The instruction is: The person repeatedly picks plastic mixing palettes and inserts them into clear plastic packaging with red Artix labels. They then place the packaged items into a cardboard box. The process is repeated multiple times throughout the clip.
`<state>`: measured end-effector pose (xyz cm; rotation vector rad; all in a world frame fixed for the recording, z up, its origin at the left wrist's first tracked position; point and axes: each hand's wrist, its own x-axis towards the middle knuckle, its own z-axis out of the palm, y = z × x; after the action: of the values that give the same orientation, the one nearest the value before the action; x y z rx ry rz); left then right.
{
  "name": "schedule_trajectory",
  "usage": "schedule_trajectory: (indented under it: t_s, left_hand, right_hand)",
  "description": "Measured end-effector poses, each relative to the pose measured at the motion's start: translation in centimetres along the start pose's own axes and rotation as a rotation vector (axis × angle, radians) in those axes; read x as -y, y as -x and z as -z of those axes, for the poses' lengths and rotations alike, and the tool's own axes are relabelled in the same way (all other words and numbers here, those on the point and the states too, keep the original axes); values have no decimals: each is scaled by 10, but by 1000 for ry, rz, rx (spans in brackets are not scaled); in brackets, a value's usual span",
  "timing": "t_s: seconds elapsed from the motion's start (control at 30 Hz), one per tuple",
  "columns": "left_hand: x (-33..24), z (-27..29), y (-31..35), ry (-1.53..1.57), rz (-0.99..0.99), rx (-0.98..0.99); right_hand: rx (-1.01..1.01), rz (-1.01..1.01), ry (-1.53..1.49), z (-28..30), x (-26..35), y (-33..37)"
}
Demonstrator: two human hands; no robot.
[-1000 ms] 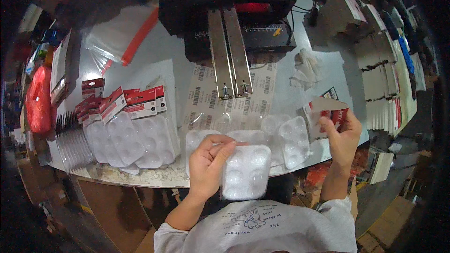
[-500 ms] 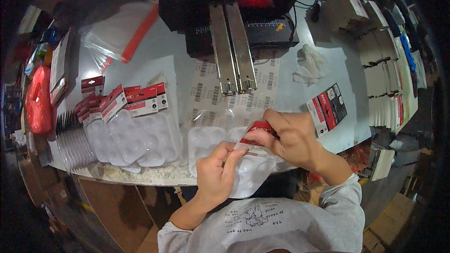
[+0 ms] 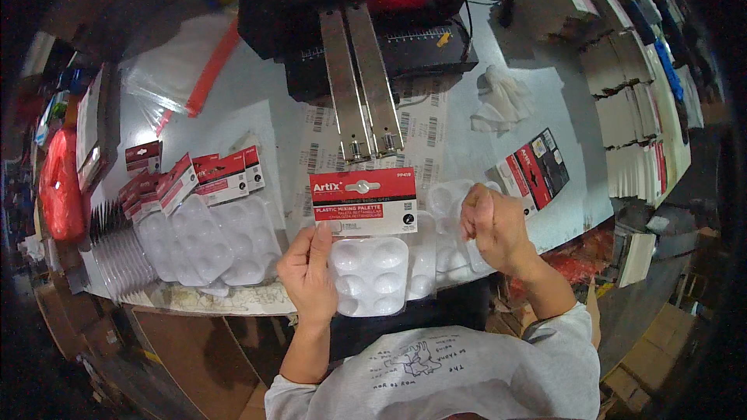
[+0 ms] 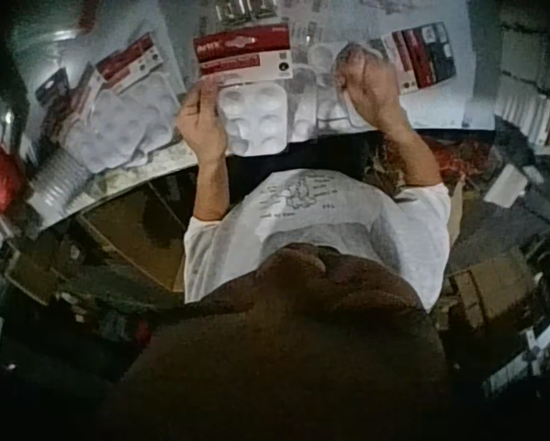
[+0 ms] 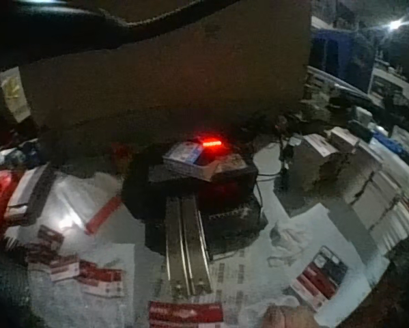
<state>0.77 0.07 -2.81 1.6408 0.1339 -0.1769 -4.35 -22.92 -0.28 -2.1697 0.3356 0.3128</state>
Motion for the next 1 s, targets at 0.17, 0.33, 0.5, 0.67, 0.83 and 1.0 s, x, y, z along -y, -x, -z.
schedule_trajectory:
  t_s: [0.17,0.33,0.5,0.67,0.83,1.0]
  left_hand:
    - [-2,-2,6,3,42,18]
    - [-6,-8,7,-7,23,30]
    - [1,-7,-1,-94,58,61]
    - [7,-12,-8,-157,44,89]
    - [2,-20,-10,-146,-5,46]
    - [4,-32,-44,-234,-32,36]
  right_hand:
    - [-157,252,-412,-25,4,3]
    - [193,-137,-622,-17,12,-2]
    - [251,-187,-735,-19,11,-11]
    - [202,-236,-942,-26,4,-21]
    - [173,-215,-967,-28,7,-24]
    - [56,-178,-1008,-29,8,-56]
